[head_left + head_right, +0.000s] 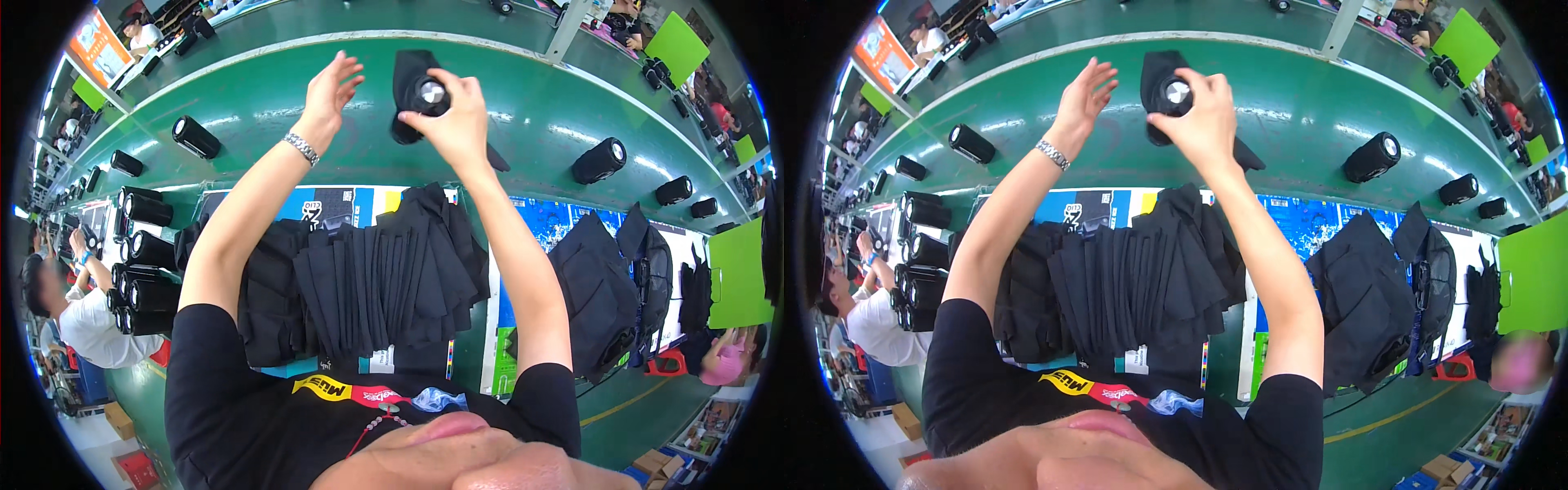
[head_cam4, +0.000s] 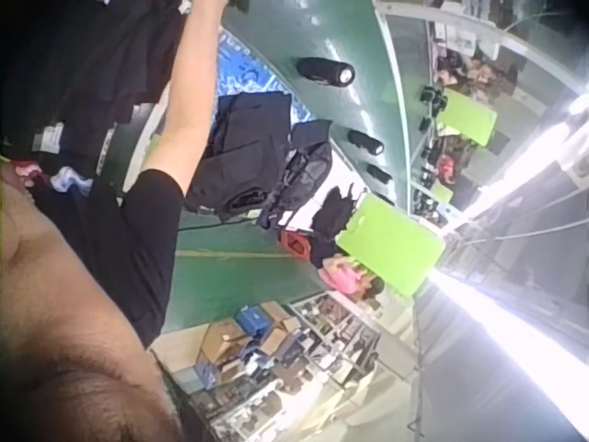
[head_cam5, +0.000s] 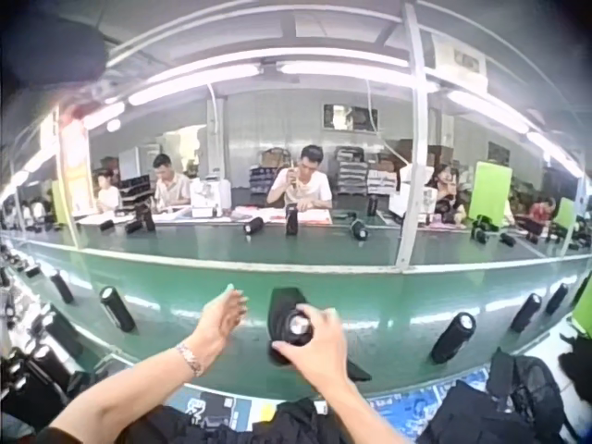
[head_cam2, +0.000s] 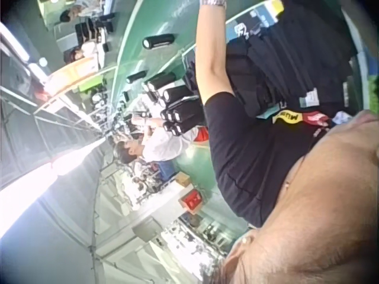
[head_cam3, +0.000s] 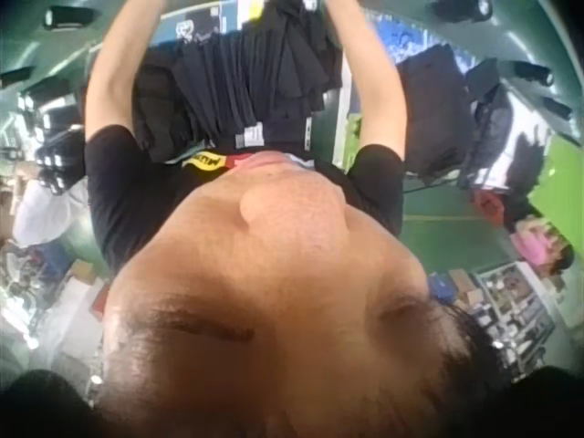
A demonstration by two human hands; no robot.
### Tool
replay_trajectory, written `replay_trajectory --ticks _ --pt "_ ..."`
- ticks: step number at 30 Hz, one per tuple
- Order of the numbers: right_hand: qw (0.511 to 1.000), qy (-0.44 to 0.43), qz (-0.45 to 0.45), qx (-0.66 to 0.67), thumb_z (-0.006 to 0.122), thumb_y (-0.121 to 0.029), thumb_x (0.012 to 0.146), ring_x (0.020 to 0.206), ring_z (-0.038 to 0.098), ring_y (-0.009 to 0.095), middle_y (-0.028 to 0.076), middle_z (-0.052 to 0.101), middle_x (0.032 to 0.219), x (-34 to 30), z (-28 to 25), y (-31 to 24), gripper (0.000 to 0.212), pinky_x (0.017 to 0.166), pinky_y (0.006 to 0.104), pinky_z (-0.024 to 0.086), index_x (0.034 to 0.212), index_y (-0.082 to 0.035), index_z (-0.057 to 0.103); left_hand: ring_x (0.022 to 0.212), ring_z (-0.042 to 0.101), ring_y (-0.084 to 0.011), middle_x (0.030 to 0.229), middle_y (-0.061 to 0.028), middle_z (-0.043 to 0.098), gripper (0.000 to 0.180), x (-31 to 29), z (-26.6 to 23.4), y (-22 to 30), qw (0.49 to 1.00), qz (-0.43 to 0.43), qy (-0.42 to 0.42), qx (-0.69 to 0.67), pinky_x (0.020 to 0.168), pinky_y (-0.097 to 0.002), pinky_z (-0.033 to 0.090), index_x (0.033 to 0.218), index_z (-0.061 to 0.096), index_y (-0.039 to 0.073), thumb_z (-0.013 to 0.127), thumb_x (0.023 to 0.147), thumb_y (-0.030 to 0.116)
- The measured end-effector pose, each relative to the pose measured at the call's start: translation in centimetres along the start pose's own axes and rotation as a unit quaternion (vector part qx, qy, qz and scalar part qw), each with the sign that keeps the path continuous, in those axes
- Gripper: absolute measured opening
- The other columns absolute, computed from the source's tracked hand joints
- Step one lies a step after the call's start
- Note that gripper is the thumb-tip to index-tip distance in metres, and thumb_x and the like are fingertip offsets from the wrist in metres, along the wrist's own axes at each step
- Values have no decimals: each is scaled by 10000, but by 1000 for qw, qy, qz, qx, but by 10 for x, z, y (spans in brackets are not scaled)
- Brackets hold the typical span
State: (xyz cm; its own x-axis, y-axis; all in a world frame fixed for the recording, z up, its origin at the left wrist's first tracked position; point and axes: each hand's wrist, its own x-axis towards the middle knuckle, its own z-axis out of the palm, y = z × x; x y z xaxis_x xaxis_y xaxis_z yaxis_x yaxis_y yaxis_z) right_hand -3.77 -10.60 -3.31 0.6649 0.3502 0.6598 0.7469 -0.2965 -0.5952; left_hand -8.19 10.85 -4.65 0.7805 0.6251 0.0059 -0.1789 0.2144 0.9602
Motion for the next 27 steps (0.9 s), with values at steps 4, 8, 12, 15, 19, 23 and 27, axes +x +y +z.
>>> replay_trajectory --ticks 4,8,12,15,19,23,27 --pt "994 -43 8 -102 852 -297 556 1019 514 304 125 503 1022 -17 8 11 622 778 428 502 1102 -118 613 777 580 -80 952 -32 668 359 -28 39 22 940 164 -164 251 640 -194 418 1136 633 47 634 881 300" --pt "995 -28 36 -91 822 -401 620 1023 509 314 142 500 1045 -13 4 8 605 787 438 501 1114 -122 611 729 565 -86 857 -58 662 356 1 49 4 896 181 -210 348 634 -224 445 1092 654 16 666 860 285" --pt "997 -35 63 -39 825 -430 608 1064 515 331 160 498 1088 -15 0 21 706 840 426 489 1178 -103 567 797 585 -89 846 -48 655 311 9 61 6 870 32 -267 414 691 -243 466 971 684 -14 682 848 272" --pt "973 -72 164 146 848 -420 574 1056 586 301 211 573 1128 -12 2 38 829 881 382 477 1167 53 514 829 579 -97 893 -43 649 292 12 68 4 837 237 -286 401 710 -239 460 941 676 -26 690 838 247" --pt "942 -88 271 175 853 -430 563 850 644 200 147 649 934 -8 -3 63 805 751 296 506 1098 83 541 928 580 -141 974 -41 654 197 -14 89 19 748 438 -307 393 831 -276 461 930 680 -14 674 841 162" --pt "947 -83 274 148 846 -434 580 764 635 145 107 654 869 -1 -6 59 754 676 249 499 1040 94 566 1007 570 -162 1001 -37 670 192 -28 80 7 858 323 -272 292 872 -294 448 936 726 48 688 818 194" --pt "940 -189 226 171 836 -510 553 859 658 219 194 656 989 -2 -15 67 928 749 297 515 1165 114 527 1087 537 -168 1161 -59 603 185 -27 66 -3 881 301 -255 261 904 -292 432 951 734 69 682 833 202"
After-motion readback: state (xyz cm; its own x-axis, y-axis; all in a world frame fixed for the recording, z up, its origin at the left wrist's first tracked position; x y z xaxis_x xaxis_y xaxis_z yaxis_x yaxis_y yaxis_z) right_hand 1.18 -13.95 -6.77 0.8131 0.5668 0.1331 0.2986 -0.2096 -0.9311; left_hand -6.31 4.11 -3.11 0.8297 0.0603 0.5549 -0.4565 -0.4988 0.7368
